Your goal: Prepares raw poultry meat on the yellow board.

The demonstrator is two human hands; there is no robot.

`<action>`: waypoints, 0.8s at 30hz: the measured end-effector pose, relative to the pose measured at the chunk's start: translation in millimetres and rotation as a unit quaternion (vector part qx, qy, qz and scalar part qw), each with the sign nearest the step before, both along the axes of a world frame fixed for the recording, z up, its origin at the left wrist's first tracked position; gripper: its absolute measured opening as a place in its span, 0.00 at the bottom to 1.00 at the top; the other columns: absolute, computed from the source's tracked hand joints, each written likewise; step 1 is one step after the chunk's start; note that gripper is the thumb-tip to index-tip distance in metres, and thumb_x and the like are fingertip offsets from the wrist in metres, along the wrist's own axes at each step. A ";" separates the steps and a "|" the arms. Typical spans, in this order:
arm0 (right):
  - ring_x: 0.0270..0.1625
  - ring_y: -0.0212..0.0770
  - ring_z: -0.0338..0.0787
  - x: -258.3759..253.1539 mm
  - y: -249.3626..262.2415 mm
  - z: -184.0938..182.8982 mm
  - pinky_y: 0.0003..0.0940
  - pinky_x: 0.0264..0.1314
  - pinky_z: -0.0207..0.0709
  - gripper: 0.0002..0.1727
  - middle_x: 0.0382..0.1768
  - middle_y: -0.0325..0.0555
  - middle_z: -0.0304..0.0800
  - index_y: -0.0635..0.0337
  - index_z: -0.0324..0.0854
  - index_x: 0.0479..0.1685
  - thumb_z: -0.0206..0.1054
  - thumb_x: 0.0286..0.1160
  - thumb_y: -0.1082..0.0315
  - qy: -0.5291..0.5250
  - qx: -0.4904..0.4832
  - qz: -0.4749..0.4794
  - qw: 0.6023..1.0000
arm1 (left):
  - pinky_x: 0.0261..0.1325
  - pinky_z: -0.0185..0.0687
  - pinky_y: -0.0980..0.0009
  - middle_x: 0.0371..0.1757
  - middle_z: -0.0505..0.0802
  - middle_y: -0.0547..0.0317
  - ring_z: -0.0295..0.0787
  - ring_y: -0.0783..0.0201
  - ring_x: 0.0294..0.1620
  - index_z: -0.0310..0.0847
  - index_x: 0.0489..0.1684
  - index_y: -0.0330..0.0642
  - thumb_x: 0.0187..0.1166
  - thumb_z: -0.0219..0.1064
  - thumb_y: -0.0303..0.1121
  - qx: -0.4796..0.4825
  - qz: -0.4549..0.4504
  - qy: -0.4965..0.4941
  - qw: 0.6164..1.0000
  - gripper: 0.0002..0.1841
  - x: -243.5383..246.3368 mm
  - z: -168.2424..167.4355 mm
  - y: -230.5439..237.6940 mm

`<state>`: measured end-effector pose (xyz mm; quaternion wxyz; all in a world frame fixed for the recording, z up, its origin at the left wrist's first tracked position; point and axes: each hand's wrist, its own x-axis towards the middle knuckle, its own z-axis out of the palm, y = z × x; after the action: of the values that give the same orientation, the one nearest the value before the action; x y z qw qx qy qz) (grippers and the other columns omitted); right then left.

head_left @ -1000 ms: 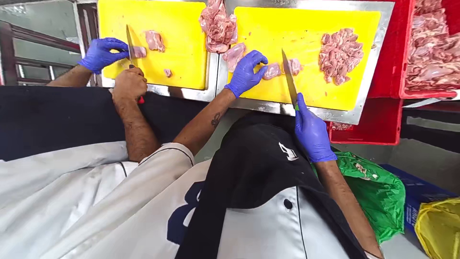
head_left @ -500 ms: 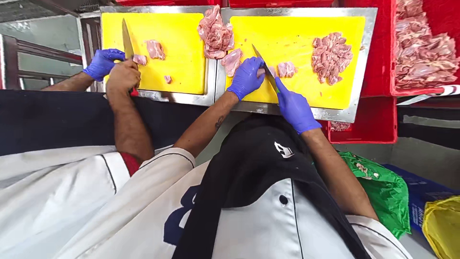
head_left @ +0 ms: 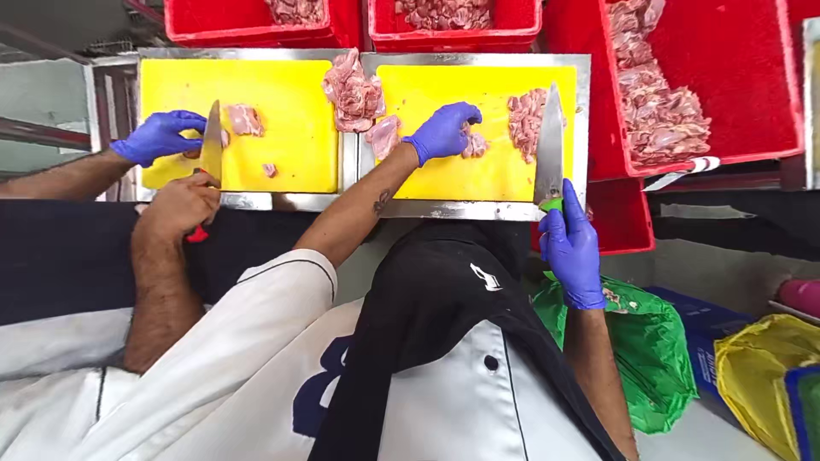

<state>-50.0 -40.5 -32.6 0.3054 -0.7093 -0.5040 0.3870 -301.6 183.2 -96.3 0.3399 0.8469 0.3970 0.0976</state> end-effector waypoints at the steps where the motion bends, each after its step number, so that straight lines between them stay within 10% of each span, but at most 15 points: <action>1: 0.16 0.33 0.77 1.2 -2.7 -1.6 0.31 0.15 0.76 0.30 0.30 0.38 0.85 0.47 0.55 0.94 0.48 0.93 0.61 0.007 -0.005 -0.005 1.000 | 0.79 0.75 0.48 0.72 0.86 0.48 0.80 0.47 0.75 0.83 0.69 0.43 0.63 0.74 0.24 0.002 -0.076 0.019 0.997 0.28 7.7 -1.6 4.8; 4: 0.16 0.33 0.76 1.2 -8.7 -8.3 0.32 0.15 0.75 0.31 0.29 0.38 0.85 0.47 0.56 0.95 0.48 0.93 0.61 0.004 -0.014 -0.007 1.000 | 0.64 0.83 0.40 0.71 0.83 0.44 0.78 0.37 0.73 0.88 0.61 0.47 0.48 0.81 0.19 0.082 -0.221 0.130 0.963 0.33 23.8 -8.0 -0.3; 11: 0.16 0.34 0.79 -8.4 -24.6 -27.1 0.35 0.17 0.79 0.31 0.29 0.39 0.88 0.49 0.58 0.94 0.51 0.90 0.63 -0.008 0.020 -0.038 0.999 | 0.61 0.85 0.46 0.49 0.94 0.48 0.91 0.51 0.52 0.91 0.49 0.38 0.62 0.79 0.20 -0.069 -0.347 0.059 0.933 0.16 -2.5 16.2 14.1; 15: 0.16 0.35 0.78 -16.7 -21.2 -37.5 0.34 0.16 0.78 0.31 0.28 0.39 0.87 0.46 0.57 0.94 0.51 0.91 0.61 0.030 0.018 -0.036 0.999 | 0.71 0.84 0.50 0.59 0.92 0.46 0.90 0.53 0.62 0.88 0.62 0.40 0.66 0.81 0.33 -0.006 -0.049 -0.114 0.992 0.23 -12.3 42.6 84.5; 18: 0.17 0.34 0.79 -26.6 -15.9 -41.1 0.35 0.18 0.79 0.31 0.28 0.39 0.87 0.44 0.59 0.94 0.52 0.92 0.61 0.002 -0.002 0.007 1.000 | 0.73 0.83 0.53 0.71 0.87 0.47 0.88 0.53 0.66 0.84 0.68 0.42 0.73 0.74 0.38 0.140 0.234 -0.130 0.953 0.23 -21.3 62.0 132.8; 24: 0.29 0.42 0.88 -52.6 10.0 -43.7 0.48 0.36 0.85 0.30 0.33 0.45 0.91 0.38 0.60 0.93 0.49 0.92 0.55 -0.097 -0.046 0.221 0.969 | 0.55 0.89 0.55 0.48 0.96 0.55 0.94 0.59 0.44 0.91 0.51 0.43 0.78 0.69 0.40 0.121 0.323 -0.086 0.935 0.14 -95.5 68.8 73.2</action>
<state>-102.6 -30.5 -76.4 0.1294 -0.6276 -0.6572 0.3970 -397.1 256.4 -27.6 0.2178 0.6962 0.6038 0.3214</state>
